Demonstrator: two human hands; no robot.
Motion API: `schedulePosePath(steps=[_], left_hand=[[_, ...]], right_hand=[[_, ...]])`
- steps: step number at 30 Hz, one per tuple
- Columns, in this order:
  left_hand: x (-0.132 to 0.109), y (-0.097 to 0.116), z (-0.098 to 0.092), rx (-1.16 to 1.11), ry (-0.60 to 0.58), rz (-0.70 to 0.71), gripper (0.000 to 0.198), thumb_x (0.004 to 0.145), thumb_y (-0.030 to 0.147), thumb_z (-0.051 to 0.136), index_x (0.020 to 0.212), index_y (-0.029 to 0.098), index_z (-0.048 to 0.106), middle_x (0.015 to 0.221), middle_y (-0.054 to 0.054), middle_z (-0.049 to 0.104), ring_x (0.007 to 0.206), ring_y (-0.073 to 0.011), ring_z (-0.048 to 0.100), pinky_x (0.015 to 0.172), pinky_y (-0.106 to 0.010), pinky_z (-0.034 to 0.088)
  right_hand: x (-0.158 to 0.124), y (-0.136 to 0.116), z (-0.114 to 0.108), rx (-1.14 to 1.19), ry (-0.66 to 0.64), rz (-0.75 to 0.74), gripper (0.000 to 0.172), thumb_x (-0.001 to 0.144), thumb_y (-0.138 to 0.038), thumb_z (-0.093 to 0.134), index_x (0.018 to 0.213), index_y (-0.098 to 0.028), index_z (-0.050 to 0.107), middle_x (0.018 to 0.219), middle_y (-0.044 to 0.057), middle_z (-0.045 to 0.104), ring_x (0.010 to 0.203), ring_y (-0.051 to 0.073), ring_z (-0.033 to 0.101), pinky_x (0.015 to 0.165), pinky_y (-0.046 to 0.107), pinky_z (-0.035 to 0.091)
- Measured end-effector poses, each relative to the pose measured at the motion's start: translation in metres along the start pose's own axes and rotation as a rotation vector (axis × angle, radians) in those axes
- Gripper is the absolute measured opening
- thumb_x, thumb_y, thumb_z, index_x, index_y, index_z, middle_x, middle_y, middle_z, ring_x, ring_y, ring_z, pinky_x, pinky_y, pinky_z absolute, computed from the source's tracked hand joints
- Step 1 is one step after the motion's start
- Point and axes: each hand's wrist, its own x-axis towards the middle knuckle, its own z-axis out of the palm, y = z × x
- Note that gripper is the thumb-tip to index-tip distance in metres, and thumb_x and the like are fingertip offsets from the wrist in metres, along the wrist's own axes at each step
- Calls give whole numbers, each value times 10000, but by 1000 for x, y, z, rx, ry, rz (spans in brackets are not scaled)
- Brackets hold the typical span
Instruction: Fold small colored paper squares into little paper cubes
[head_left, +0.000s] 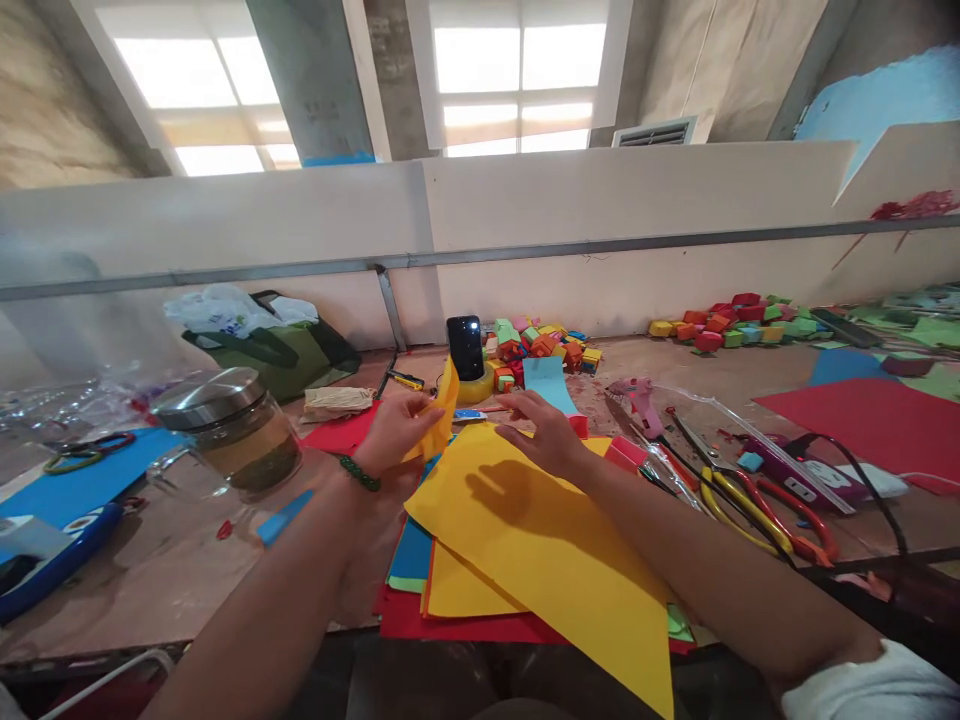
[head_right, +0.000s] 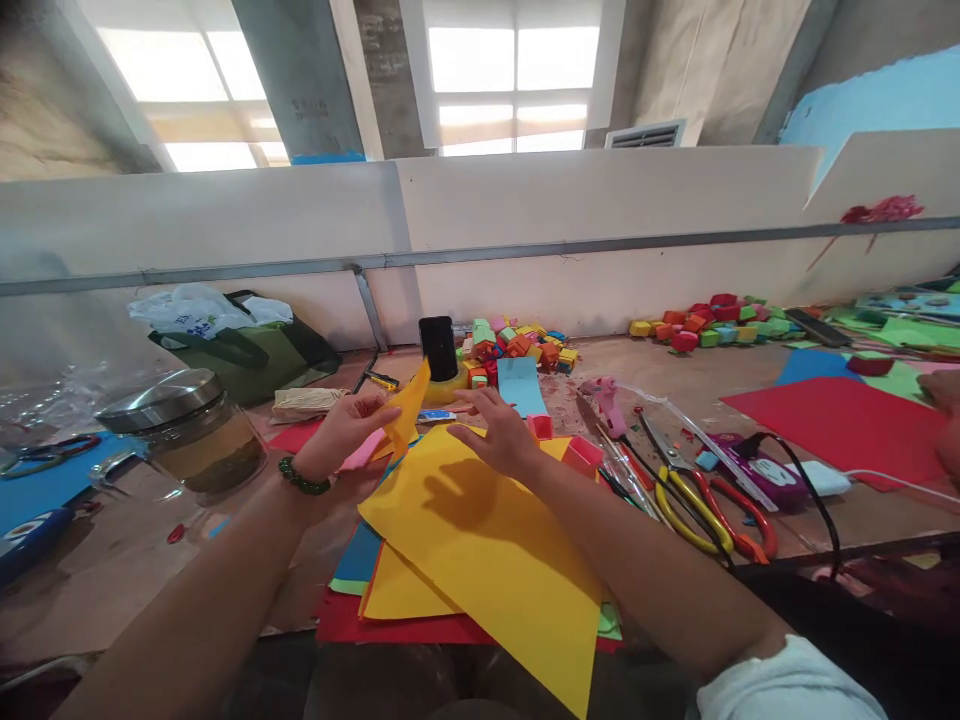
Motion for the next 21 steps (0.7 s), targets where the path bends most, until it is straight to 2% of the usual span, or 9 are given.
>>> schedulePosePath(steps=[2, 4, 7, 9, 13, 17, 19, 21], left_hand=[[-2, 2, 2, -345, -50, 48, 343, 755, 490, 630, 745, 147, 625, 719, -20, 628, 706, -162, 573, 651, -259, 457], [-3, 2, 8, -576, -120, 40, 337, 716, 474, 691, 740, 151, 599, 706, 4, 606, 667, -129, 555, 644, -243, 461], [-6, 3, 21, -877, -228, -16, 294, 669, 376, 754, 821, 167, 613, 784, 8, 637, 701, -118, 591, 662, -222, 485], [-7, 4, 30, -1007, -285, -73, 307, 640, 318, 769, 876, 182, 626, 813, 8, 656, 708, -122, 615, 638, -212, 500], [-11, 8, 39, -1035, -355, -186, 365, 667, 341, 758, 969, 174, 636, 864, -26, 688, 716, -153, 649, 614, -243, 528], [-13, 10, 40, -897, -376, -204, 436, 648, 399, 798, 973, 138, 672, 841, -49, 714, 702, -167, 663, 620, -246, 520], [-12, 7, 40, -942, -369, -243, 448, 684, 493, 750, 946, 137, 680, 835, -63, 727, 715, -188, 679, 650, -271, 531], [-9, 4, 41, -1008, -363, -312, 471, 771, 580, 627, 941, 143, 673, 834, -81, 736, 720, -200, 694, 663, -291, 541]], right_hand=[[1, -2, 0, 148, 33, 69, 443, 835, -416, 607, 1213, -194, 550, 1153, 119, 613, 985, 202, 627, 879, 356, 504], [2, -4, 3, 350, 1, 157, 486, 822, -470, 618, 1222, -213, 518, 1138, 105, 628, 1009, 206, 628, 878, 361, 511], [3, -3, 9, 672, -70, 228, 518, 771, -486, 678, 1183, -222, 506, 1051, 74, 667, 998, 200, 639, 875, 353, 512], [5, -1, 10, 817, -77, 266, 512, 718, -458, 737, 1114, -215, 522, 958, 44, 686, 926, 188, 653, 819, 329, 523], [6, 0, 8, 854, -28, 332, 508, 609, -405, 818, 988, -201, 549, 773, -11, 676, 722, 155, 643, 661, 274, 509], [7, 0, 6, 812, 8, 336, 515, 574, -404, 829, 965, -205, 558, 753, -11, 679, 709, 166, 649, 648, 281, 509], [7, 0, 5, 799, 26, 350, 511, 568, -399, 829, 948, -204, 549, 748, -12, 685, 694, 160, 647, 633, 271, 500], [8, 0, 3, 814, 29, 360, 531, 558, -398, 831, 952, -204, 532, 744, -14, 691, 678, 152, 644, 618, 261, 491]])
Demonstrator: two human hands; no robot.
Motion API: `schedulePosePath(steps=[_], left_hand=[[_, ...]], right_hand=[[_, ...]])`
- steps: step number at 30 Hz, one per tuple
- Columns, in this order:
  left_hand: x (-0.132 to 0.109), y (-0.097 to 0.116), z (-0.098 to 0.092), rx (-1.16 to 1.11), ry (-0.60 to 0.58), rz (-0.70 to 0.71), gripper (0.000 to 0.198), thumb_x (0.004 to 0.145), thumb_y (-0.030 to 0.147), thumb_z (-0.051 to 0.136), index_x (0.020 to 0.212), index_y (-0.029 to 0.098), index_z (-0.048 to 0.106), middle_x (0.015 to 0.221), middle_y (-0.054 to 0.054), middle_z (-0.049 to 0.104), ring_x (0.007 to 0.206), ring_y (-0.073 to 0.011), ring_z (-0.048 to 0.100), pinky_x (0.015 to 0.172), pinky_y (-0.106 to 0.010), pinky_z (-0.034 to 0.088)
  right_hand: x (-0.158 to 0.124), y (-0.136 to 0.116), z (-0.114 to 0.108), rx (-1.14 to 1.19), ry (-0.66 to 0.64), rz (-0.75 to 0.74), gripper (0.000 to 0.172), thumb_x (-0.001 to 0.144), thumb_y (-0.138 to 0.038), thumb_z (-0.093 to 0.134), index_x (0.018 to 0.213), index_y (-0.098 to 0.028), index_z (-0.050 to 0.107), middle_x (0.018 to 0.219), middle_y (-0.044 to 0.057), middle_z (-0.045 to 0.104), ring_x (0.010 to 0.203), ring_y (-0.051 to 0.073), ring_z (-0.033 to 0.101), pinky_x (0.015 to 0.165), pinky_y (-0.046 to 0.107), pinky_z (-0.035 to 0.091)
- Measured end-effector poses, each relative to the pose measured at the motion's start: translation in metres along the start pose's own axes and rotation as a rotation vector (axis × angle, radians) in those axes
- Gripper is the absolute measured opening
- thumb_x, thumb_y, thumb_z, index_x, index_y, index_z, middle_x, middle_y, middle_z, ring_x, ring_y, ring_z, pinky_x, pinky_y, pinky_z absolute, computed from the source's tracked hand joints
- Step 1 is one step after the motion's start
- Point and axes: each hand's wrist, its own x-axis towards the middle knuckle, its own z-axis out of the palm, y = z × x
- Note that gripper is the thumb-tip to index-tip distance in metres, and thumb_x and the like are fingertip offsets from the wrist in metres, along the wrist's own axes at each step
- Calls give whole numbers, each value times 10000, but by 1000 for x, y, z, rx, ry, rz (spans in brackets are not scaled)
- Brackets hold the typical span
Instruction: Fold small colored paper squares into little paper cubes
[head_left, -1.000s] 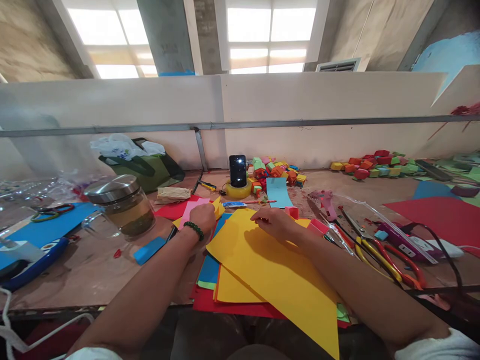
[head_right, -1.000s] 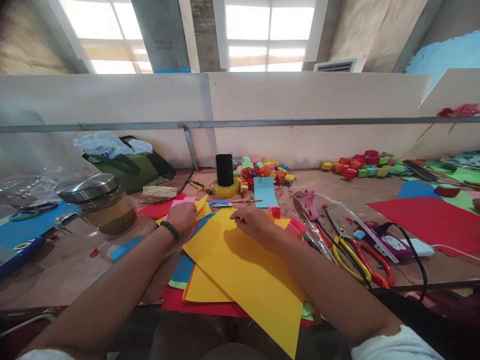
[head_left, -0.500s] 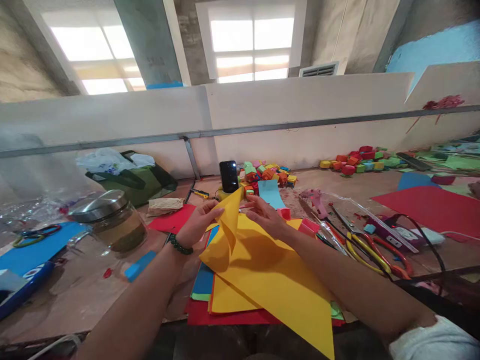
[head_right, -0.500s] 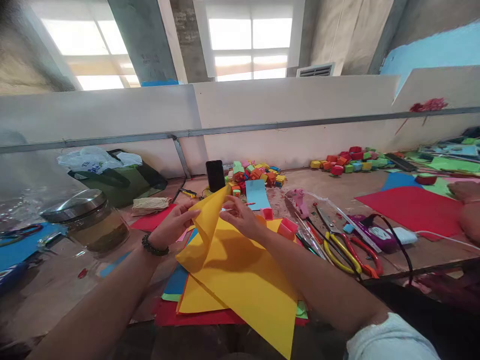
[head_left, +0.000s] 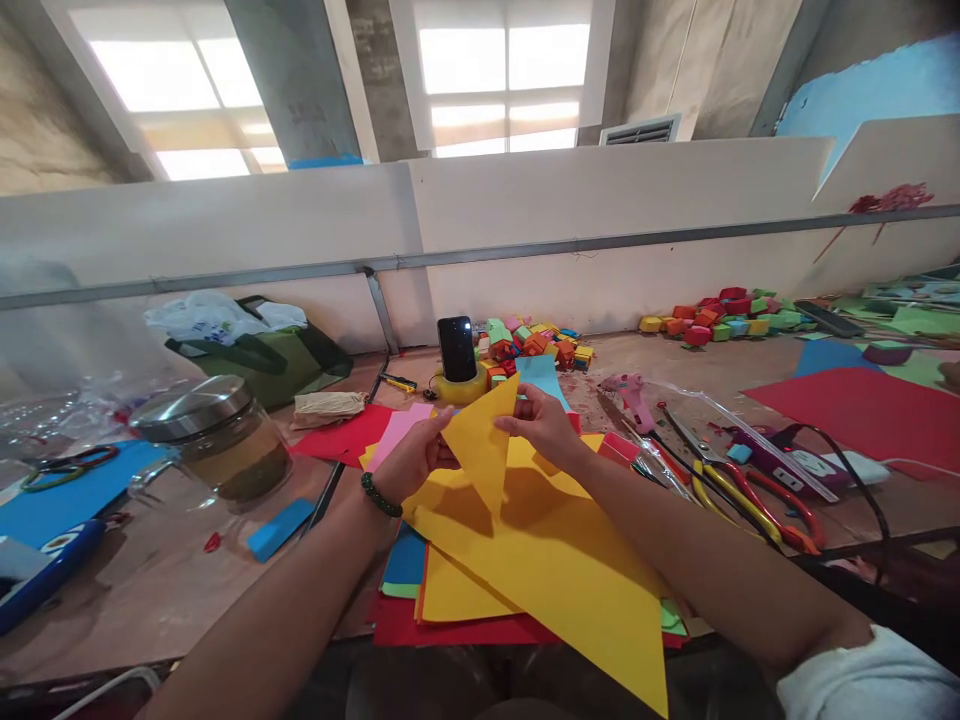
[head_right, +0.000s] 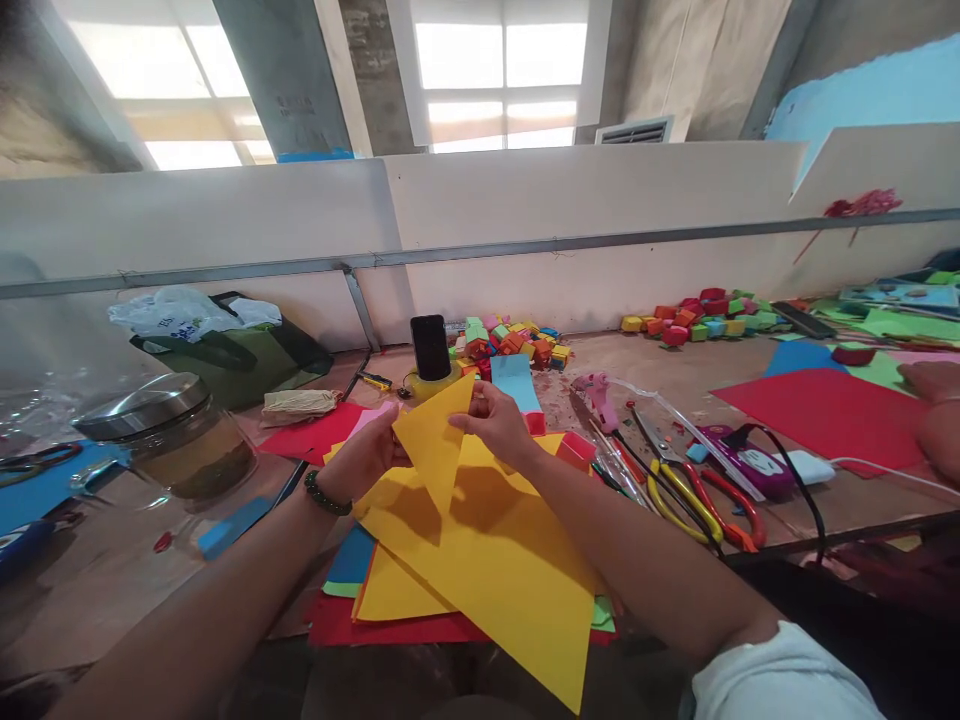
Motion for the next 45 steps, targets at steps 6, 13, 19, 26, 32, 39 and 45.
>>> schedulePosePath(steps=[6, 13, 19, 26, 32, 39, 45], left_hand=[[-1, 3, 5, 20, 12, -5, 336, 732, 435, 725, 847, 121, 692, 826, -106, 745, 685, -183, 694, 632, -259, 539], [-6, 9, 15, 44, 182, 198, 452, 485, 463, 871, 764, 138, 727, 793, -66, 748, 687, -177, 665, 642, -263, 534], [-9, 7, 18, 221, 207, 333, 406, 514, 449, 854, 742, 140, 725, 750, -41, 731, 650, -158, 611, 597, -247, 489], [-12, 0, 20, 516, 211, 405, 425, 555, 535, 790, 671, 145, 669, 624, -3, 633, 572, -132, 540, 465, -209, 387], [-7, 1, 14, 366, 208, 343, 523, 634, 668, 676, 652, 149, 614, 603, 7, 599, 531, -108, 503, 449, -201, 359], [-2, 0, 11, 89, 269, 302, 494, 590, 631, 742, 679, 165, 605, 609, 15, 625, 532, -122, 552, 493, -223, 426], [8, -1, 2, -98, 391, 294, 380, 645, 512, 740, 734, 172, 595, 713, -7, 693, 654, -158, 637, 606, -253, 504]], right_hand=[[1, -3, 3, -19, 67, -30, 570, 559, -445, 816, 984, -202, 526, 695, -34, 670, 621, 127, 609, 591, 249, 481], [5, 2, -8, -308, 178, -244, 640, 678, -533, 733, 1182, -214, 501, 922, 42, 685, 833, 189, 640, 739, 336, 527], [-8, -32, -21, -781, 253, -709, 283, 887, -477, 557, 1027, -238, 617, 1046, 78, 660, 1028, 226, 594, 898, 394, 487], [-12, -19, -6, -942, -219, -773, 336, 770, -438, 725, 1005, -220, 625, 1066, 89, 672, 1030, 240, 587, 933, 426, 475], [-11, -13, -9, -891, -197, -714, 137, 816, -314, 693, 804, -207, 607, 1085, 90, 658, 1048, 223, 577, 932, 420, 464], [-17, -18, -6, -968, -323, -689, 267, 753, -266, 738, 992, -215, 630, 1248, 125, 589, 1190, 261, 512, 984, 451, 435], [-18, -12, -4, -1144, -443, -749, 275, 656, 48, 506, 762, -186, 605, 1113, 103, 673, 1060, 230, 583, 902, 388, 465]])
